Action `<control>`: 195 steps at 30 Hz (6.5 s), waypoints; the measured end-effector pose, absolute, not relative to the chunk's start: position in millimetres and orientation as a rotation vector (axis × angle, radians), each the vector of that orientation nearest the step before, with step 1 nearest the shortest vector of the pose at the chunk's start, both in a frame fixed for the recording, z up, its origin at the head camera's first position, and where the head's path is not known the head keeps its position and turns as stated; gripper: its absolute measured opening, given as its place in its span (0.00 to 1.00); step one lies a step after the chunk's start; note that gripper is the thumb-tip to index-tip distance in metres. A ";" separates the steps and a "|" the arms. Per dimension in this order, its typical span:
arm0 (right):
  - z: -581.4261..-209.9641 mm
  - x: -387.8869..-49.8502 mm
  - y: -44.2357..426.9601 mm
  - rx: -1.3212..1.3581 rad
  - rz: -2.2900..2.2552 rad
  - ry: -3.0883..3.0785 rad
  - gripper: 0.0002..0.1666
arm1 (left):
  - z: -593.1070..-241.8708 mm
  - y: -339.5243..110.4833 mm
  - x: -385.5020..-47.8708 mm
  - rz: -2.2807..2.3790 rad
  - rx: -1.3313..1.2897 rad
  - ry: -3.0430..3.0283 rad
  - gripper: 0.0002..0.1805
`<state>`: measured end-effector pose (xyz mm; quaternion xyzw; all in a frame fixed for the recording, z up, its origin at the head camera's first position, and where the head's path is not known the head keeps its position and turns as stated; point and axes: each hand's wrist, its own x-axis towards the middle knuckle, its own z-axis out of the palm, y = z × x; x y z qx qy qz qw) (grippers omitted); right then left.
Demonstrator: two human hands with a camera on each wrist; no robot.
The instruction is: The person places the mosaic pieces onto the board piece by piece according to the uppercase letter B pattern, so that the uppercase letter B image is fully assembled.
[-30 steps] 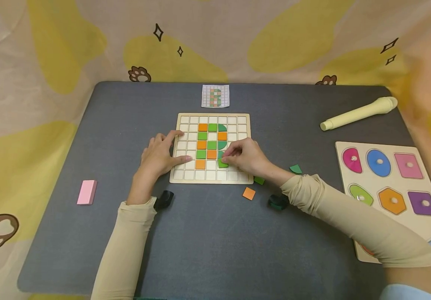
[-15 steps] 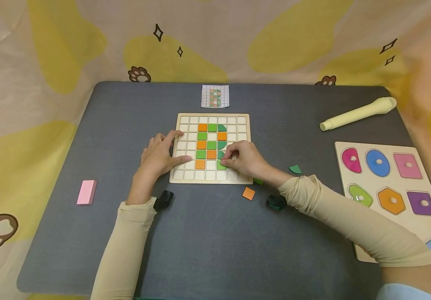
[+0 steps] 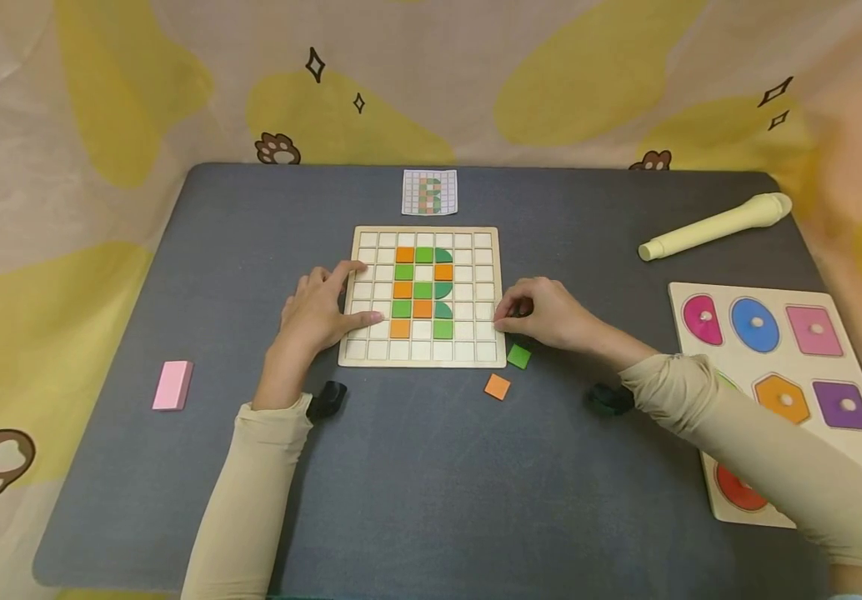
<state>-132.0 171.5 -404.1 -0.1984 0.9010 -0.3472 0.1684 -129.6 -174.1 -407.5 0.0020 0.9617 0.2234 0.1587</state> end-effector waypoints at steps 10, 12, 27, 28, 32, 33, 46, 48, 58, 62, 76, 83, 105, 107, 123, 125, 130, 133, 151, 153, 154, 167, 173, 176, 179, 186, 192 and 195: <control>-387.2 -124.6 228.9 -0.574 -0.802 2.518 0.12 | -407.9 -173.3 -129.8 0.630 0.009 2.756 0.48; -383.8 -123.2 238.9 -0.564 -0.780 2.512 0.14 | -407.8 -173.3 -129.8 0.628 0.008 2.756 0.48; -382.7 -117.7 264.5 -0.575 -0.739 2.559 0.12 | -408.4 -172.7 -129.4 0.625 0.009 2.760 0.48; -383.3 -117.1 263.0 -0.585 -0.747 2.564 0.11 | -408.5 -172.8 -129.5 0.625 0.007 2.760 0.48; -387.4 -115.6 253.4 -0.636 -0.828 2.576 0.09 | -408.2 -172.6 -129.8 0.625 0.006 2.757 0.48; -388.8 -115.6 249.9 -0.641 -0.856 2.586 0.09 | -408.3 -172.5 -129.8 0.627 0.007 2.756 0.48; -397.8 -114.2 184.9 -0.440 -1.313 2.493 0.10 | -408.6 -173.2 -129.2 0.631 0.014 2.756 0.48; -398.8 -112.0 174.5 -0.475 -1.306 2.468 0.13 | -408.7 -173.7 -129.1 0.633 0.015 2.757 0.48; -405.3 -103.9 128.8 -0.552 -1.422 2.376 0.04 | -406.7 -174.0 -129.6 0.642 0.012 2.753 0.47; -409.9 -101.2 115.1 -0.473 -1.375 2.406 0.03 | -406.6 -173.8 -129.0 0.634 0.013 2.753 0.47; -414.0 -99.2 101.8 -0.496 -1.203 2.567 0.05 | -407.3 -174.4 -128.2 0.632 0.022 2.753 0.47; -414.5 -101.5 100.2 -0.457 -1.177 2.592 0.10 | -406.7 -174.5 -128.6 0.635 0.022 2.749 0.47; -404.0 -113.5 169.7 -0.544 -1.018 2.520 0.05 | -405.7 -173.5 -127.7 0.638 0.019 2.755 0.47; -402.7 -111.1 177.5 -0.564 -0.969 2.529 0.08 | -405.5 -173.4 -127.4 0.635 0.026 2.754 0.47; -402.1 -84.2 185.9 -0.616 -0.744 2.584 0.27 | -406.3 -174.2 -126.8 0.647 0.028 2.755 0.47; -402.8 -79.9 183.1 -0.630 -0.728 2.605 0.29 | -406.5 -174.1 -126.8 0.652 0.024 2.754 0.47; -405.0 -68.3 176.6 -0.694 -0.665 2.693 0.27 | -406.4 -174.1 -126.8 0.648 0.023 2.754 0.47; -404.1 -61.4 172.6 -0.737 -0.641 2.731 0.20 | -406.0 -173.9 -126.7 0.642 0.024 2.753 0.47; -407.0 -75.7 128.5 -0.683 -1.188 2.548 0.07 | -406.1 -174.0 -127.9 0.648 0.033 2.750 0.47; -409.0 -81.5 119.9 -0.662 -1.237 2.552 0.04 | -406.3 -173.9 -128.1 0.649 0.038 2.750 0.47; -409.9 -84.1 115.5 -0.659 -1.252 2.553 0.03 | -406.4 -173.9 -128.3 0.651 0.040 2.750 0.47; -409.0 -103.7 77.4 -0.616 -1.092 2.625 0.04 | -405.5 -175.7 -128.0 0.642 0.040 2.760 0.47; -405.4 -101.9 85.6 -0.647 -0.942 2.693 0.03 | -405.7 -174.7 -127.8 0.641 0.036 2.758 0.47; -403.5 -98.7 100.9 -0.698 -0.948 2.661 0.05 | -406.4 -174.6 -127.9 0.639 0.035 2.755 0.47; -402.6 -95.5 122.2 -0.743 -0.970 2.619 0.07 | -406.5 -174.2 -128.1 0.640 0.032 2.750 0.47; -404.1 -88.3 172.2 -0.760 -0.918 2.590 0.14 | -406.4 -175.0 -128.5 0.636 0.030 2.753 0.47; -402.0 -82.2 196.2 -0.692 -0.856 2.584 0.14 | -406.6 -175.2 -127.9 0.643 0.029 2.754 0.47; -399.5 -79.7 198.3 -0.669 -0.859 2.583 0.11 | -407.2 -175.1 -127.7 0.643 0.025 2.754 0.47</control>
